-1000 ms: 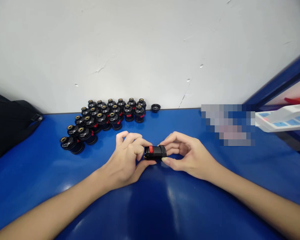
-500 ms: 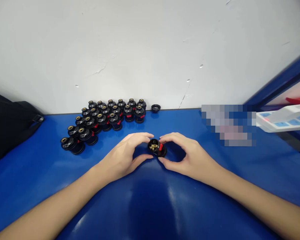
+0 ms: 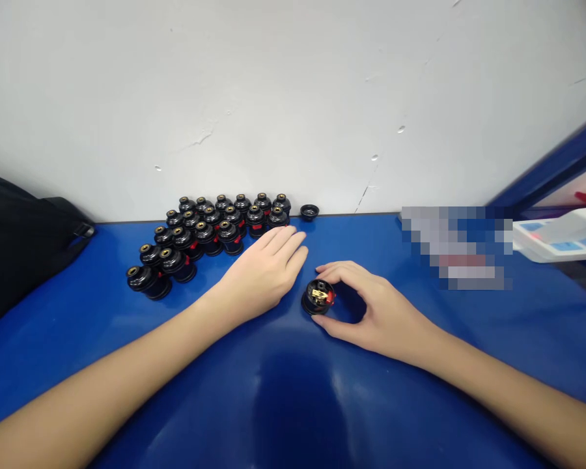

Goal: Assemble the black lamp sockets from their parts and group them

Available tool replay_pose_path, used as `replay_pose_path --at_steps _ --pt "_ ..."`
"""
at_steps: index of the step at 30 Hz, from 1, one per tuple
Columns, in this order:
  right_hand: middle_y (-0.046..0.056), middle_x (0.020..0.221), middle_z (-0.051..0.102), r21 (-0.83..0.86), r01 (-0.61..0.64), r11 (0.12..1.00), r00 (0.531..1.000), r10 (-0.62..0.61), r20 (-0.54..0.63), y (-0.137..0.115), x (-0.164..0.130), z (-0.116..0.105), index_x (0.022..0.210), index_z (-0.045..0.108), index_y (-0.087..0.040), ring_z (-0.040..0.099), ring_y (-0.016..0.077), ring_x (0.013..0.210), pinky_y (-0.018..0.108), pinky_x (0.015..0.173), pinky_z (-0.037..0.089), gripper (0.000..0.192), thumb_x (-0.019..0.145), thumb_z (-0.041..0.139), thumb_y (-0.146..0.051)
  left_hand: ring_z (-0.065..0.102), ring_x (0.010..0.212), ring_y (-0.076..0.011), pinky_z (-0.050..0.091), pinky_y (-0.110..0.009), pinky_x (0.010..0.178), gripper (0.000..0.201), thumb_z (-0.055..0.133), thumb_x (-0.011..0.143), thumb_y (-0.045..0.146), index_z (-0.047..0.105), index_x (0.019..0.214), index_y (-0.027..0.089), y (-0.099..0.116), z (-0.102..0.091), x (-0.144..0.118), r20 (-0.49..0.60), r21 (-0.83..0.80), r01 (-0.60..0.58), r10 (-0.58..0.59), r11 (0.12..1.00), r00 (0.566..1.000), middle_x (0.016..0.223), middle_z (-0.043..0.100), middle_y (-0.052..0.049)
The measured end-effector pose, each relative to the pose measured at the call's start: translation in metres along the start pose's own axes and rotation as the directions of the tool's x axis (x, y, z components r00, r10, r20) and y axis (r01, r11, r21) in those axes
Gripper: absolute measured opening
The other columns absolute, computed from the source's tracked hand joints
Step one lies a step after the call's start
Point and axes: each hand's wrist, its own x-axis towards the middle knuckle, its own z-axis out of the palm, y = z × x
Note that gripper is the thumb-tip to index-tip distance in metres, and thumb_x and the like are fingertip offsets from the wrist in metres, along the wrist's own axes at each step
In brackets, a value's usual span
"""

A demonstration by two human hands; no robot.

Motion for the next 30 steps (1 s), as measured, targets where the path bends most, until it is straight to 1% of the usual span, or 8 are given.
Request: replay_pose_path --at_steps 3,7,11,14,16,18,25,30 --pt "0.011 0.122 0.079 0.011 -0.021 1.0 0.999 0.021 0.027 -0.002 -0.001 -0.001 0.106 0.065 -0.026 0.076 0.0329 0.123 0.048 0.102 0.062 0.024 0.089 0.081 -0.027 0.06 0.146 -0.0388 0.05 -0.048 0.123 0.031 0.046 0.106 0.006 0.069 0.123 -0.006 -0.008 0.012 0.025 0.047 0.043 -0.038 0.036 0.998 0.998 0.146 0.066 -0.031" --pt "0.009 0.119 0.079 0.037 -0.019 0.999 0.999 0.017 0.045 -0.003 -0.001 -0.003 0.108 0.065 -0.027 0.076 0.0334 0.126 0.046 0.1 0.062 0.023 0.091 0.081 -0.027 0.057 0.15 -0.0372 0.052 -0.047 0.122 0.03 0.044 0.106 0.003 0.07 0.118 -0.003 -0.01 0.032 0.053 0.101 0.023 0.059 -0.061 0.998 0.993 0.15 0.063 -0.033" --pt "0.009 0.119 0.079 0.03 -0.014 0.999 0.999 0.013 0.052 -0.003 -0.001 -0.004 0.108 0.065 -0.028 0.077 0.0327 0.12 0.047 0.099 0.063 0.023 0.092 0.081 -0.028 0.059 0.147 -0.0394 0.055 -0.047 0.116 0.027 0.046 0.107 0.004 0.07 0.114 -0.003 -0.006 0.054 0.063 0.11 0.013 0.096 -0.097 0.995 0.989 0.15 0.061 -0.036" --pt "0.009 0.119 0.079 0.029 -0.019 0.999 0.998 0.018 0.054 -0.003 -0.001 -0.004 0.108 0.065 -0.028 0.078 0.0329 0.118 0.047 0.098 0.063 0.023 0.091 0.082 -0.029 0.067 0.134 -0.0361 0.059 -0.045 0.107 0.025 0.047 0.107 0.007 0.071 0.109 0.001 -0.006 0.063 0.063 0.114 -0.008 0.118 -0.116 0.993 0.987 0.134 0.071 -0.031" --pt "0.009 0.119 0.079 0.033 -0.022 0.999 0.998 0.02 0.054 -0.002 -0.001 -0.004 0.108 0.065 -0.027 0.077 0.0331 0.119 0.048 0.099 0.063 0.024 0.091 0.082 -0.029 0.072 0.122 -0.0328 0.061 -0.042 0.101 0.025 0.046 0.108 0.008 0.071 0.108 0.004 -0.006 0.064 0.06 0.117 -0.021 0.129 -0.126 0.991 0.985 0.121 0.074 -0.026" --pt "0.009 0.119 0.079 0.036 -0.027 0.999 0.998 0.025 0.057 -0.002 -0.001 -0.004 0.108 0.065 -0.027 0.077 0.0333 0.12 0.048 0.1 0.062 0.024 0.091 0.082 -0.03 0.073 0.118 -0.0308 0.062 -0.041 0.099 0.025 0.046 0.109 0.009 0.07 0.109 0.005 -0.006 0.064 0.056 0.117 -0.029 0.136 -0.132 0.99 0.984 0.118 0.075 -0.022" --pt "0.01 0.121 0.079 0.036 -0.026 0.999 0.998 0.023 0.064 -0.001 -0.001 -0.004 0.108 0.064 -0.027 0.077 0.0337 0.121 0.049 0.102 0.062 0.025 0.091 0.082 -0.031 0.07 0.13 -0.0308 0.058 -0.042 0.11 0.021 0.05 0.107 0.009 0.067 0.118 0.005 -0.002 0.055 0.033 0.084 -0.083 0.108 -0.101 0.991 0.991 0.135 0.071 -0.026" --pt "0.009 0.123 0.08 0.036 -0.015 0.999 0.999 0.013 0.047 -0.001 -0.001 -0.004 0.108 0.064 -0.028 0.078 0.0333 0.12 0.048 0.101 0.063 0.026 0.09 0.083 -0.031 0.072 0.127 -0.0292 0.062 -0.041 0.105 0.022 0.047 0.109 0.01 0.065 0.121 0.009 0.005 0.033 0.002 0.037 -0.122 0.074 -0.071 0.99 0.997 0.134 0.071 -0.023"
